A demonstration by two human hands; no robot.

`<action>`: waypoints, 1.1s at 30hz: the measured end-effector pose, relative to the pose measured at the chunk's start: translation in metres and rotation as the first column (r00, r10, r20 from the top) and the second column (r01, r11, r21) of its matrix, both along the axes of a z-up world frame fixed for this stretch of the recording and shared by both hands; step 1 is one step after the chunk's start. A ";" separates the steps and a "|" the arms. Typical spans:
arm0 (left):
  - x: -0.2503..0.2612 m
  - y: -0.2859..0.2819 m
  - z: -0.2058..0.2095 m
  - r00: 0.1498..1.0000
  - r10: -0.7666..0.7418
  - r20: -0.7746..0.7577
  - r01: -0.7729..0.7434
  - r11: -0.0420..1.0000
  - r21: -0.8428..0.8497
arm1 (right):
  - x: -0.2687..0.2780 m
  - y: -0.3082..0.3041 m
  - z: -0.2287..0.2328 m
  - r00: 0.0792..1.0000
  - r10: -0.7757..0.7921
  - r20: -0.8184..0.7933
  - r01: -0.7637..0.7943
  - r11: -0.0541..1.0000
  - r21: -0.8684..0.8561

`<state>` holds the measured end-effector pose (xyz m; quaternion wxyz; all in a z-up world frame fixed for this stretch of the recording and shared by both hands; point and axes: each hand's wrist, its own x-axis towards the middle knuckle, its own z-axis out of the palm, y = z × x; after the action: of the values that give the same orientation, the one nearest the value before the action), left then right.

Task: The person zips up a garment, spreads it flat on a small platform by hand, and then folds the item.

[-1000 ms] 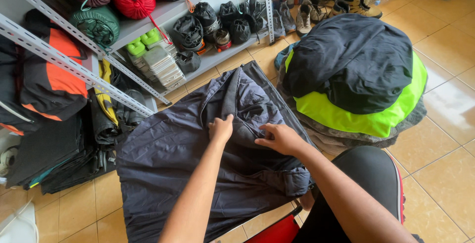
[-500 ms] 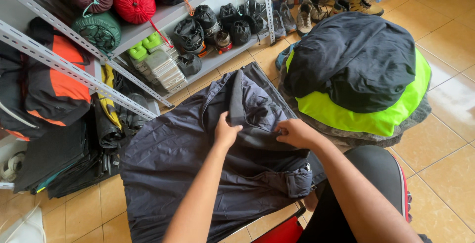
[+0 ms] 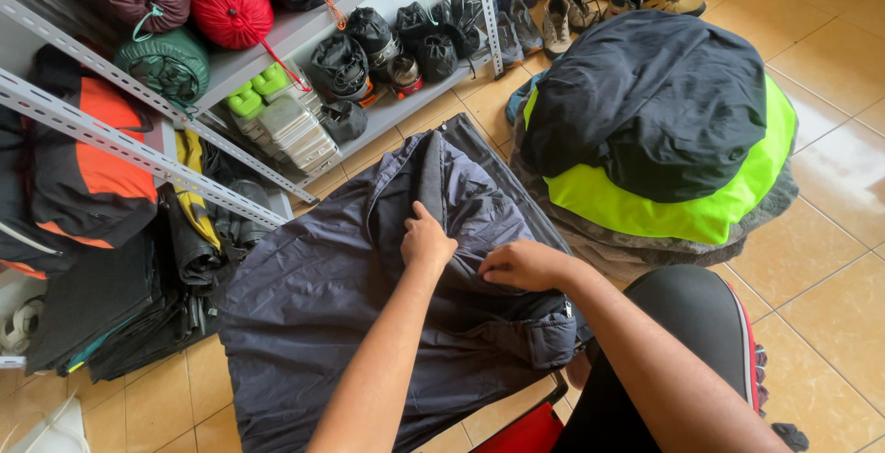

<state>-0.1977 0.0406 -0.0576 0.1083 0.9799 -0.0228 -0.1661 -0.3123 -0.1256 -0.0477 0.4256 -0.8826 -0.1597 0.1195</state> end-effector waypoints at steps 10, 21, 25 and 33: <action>0.048 0.016 -0.040 0.780 0.177 -0.600 -0.612 0.018 -0.791 | 0.013 -0.023 -0.026 0.948 -0.318 -0.025 0.287 0.884 -0.370; 0.006 0.017 -0.006 0.780 0.378 -0.498 -0.609 0.276 -0.744 | 0.008 -0.025 -0.021 0.931 -0.362 -0.036 0.291 0.801 -0.524; 0.071 0.058 -0.104 0.925 0.379 -0.004 -0.350 0.849 -0.395 | 0.008 -0.027 -0.009 0.932 -0.360 -0.041 0.290 0.809 -0.511; 0.030 0.024 0.001 0.686 0.357 -0.634 -0.654 -0.080 -0.752 | -0.004 0.015 0.030 0.738 -0.055 0.672 0.295 0.922 -0.249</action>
<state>-0.1676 0.0644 -0.0564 0.7553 0.5752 0.2635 -0.1711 -0.3163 -0.1106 -0.0179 0.1937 -0.9390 -0.1897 -0.2115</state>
